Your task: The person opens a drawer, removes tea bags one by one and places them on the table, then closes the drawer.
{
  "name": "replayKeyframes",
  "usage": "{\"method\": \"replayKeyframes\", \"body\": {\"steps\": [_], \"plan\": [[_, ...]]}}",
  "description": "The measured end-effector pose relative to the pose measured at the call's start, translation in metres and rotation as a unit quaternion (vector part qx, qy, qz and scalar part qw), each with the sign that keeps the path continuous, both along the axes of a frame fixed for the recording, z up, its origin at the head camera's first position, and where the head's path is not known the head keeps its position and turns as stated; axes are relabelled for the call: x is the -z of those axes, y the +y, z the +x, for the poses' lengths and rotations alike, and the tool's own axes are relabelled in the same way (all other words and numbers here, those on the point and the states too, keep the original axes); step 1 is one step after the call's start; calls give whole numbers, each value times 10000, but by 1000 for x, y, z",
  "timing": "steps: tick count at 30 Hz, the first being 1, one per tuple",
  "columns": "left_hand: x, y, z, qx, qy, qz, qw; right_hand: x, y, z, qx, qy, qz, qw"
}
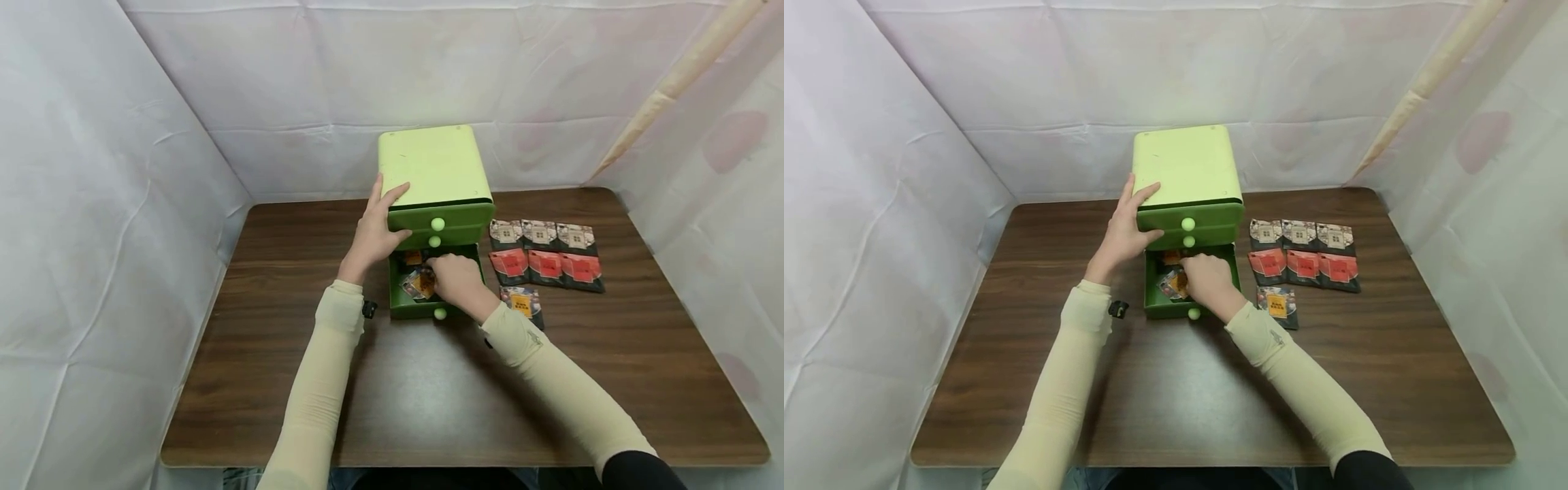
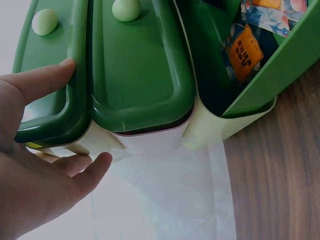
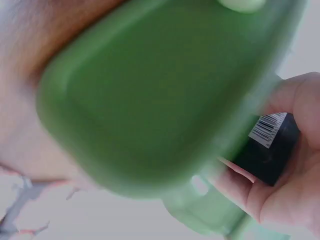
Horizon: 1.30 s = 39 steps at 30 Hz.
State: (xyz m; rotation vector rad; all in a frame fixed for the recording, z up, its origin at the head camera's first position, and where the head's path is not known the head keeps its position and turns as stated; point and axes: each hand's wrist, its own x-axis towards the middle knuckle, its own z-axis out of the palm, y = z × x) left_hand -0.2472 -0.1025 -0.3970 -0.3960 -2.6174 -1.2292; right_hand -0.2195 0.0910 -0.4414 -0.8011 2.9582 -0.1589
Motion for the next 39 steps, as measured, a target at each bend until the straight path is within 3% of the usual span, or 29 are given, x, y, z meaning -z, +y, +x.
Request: {"method": "replayKeyframes", "body": {"steps": [5, 11, 20, 24, 33, 39], "plan": [[-1, 0, -1, -18, 35, -81, 10000, -23, 20, 20, -41, 262, -288, 9992], [2, -1, -2, 9, 35, -73, 10000, -42, 44, 37, 89, 294, -474, 9984], [4, 0, -2, -23, 28, -127, 9999, -55, 106, 70, 483, 607, -578, 9953], [1, -1, -3, -54, 51, -141, 9999, -48, 140, 79, 815, 573, -514, 9937], [-1, -2, -1, 39, 39, -89, 9999, -13, 204, 93, 1426, 748, -357, 9863], [-3, -2, -1, -33, 77, -154, 9998, 19, 229, 88, 1111, 1032, -398, 9876]]}}
